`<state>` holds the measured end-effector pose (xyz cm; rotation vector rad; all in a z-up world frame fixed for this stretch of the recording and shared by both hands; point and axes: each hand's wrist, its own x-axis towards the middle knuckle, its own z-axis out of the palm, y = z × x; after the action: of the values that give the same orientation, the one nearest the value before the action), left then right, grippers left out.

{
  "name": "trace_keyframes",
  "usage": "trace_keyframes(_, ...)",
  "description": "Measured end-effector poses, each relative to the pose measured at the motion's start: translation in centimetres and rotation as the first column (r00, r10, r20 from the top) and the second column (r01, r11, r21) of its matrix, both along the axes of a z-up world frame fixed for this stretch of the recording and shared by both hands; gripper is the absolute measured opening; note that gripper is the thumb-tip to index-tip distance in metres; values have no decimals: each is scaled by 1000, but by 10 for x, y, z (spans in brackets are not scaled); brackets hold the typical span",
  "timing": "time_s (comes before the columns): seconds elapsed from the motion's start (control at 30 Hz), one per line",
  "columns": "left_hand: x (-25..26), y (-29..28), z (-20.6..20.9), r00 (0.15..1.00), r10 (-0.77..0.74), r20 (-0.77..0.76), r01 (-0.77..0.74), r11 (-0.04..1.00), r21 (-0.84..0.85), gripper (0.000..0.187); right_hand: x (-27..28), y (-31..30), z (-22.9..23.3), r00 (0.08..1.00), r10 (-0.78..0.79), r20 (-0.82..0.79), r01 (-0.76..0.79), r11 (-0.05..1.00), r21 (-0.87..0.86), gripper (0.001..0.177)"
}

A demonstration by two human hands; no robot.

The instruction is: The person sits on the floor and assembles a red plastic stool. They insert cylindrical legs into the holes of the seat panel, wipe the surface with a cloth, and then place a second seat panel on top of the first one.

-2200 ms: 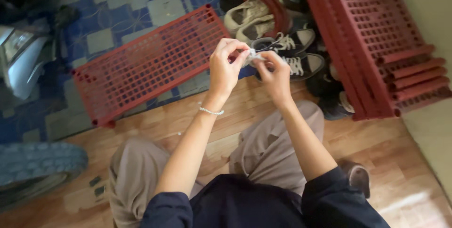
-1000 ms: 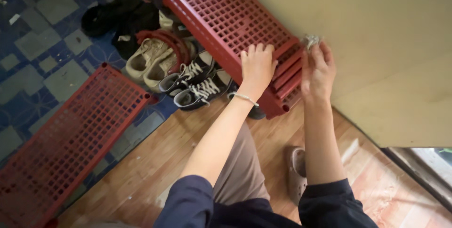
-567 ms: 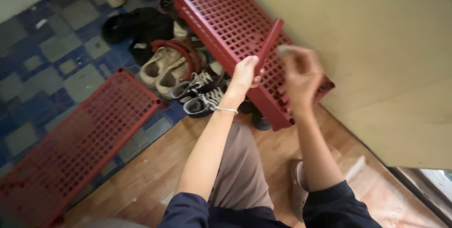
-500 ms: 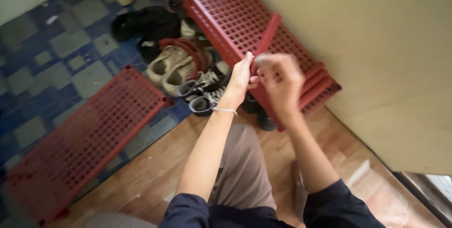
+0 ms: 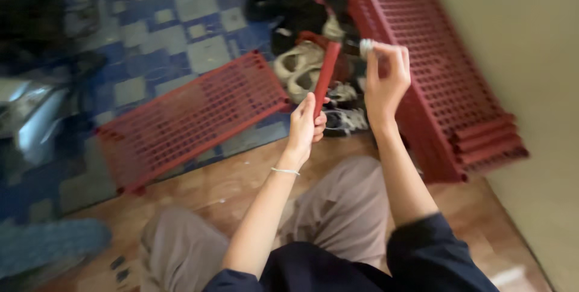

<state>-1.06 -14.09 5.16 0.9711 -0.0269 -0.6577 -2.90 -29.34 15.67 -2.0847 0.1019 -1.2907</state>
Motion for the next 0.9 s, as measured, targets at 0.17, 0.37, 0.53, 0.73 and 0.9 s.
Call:
trace_keyframes(0.17,20,50,-10,983,-8,-181,-6,997,-74,49,-29,90,-33,944,324,-57,-329,920,-212,20)
trace_keyframes(0.37,6,85,-7,993,-97,-68,94,995,-42,56,19,88,-44,977,208,-39,-210,977,-43,10)
trace_keyframes(0.53,5,107,-4,947,-232,-220,152,931,-331,60,40,78,-28,971,240,11,-236,944,229,6)
trace_keyframes(0.73,17,114,-16,969,-11,-248,-32,985,-168,41,-16,131,-53,932,355,-74,-362,926,-113,20)
trace_keyframes(0.9,10,102,-24,991,135,21,-136,983,125,50,-6,140,-68,932,345,-109,-355,930,-97,24)
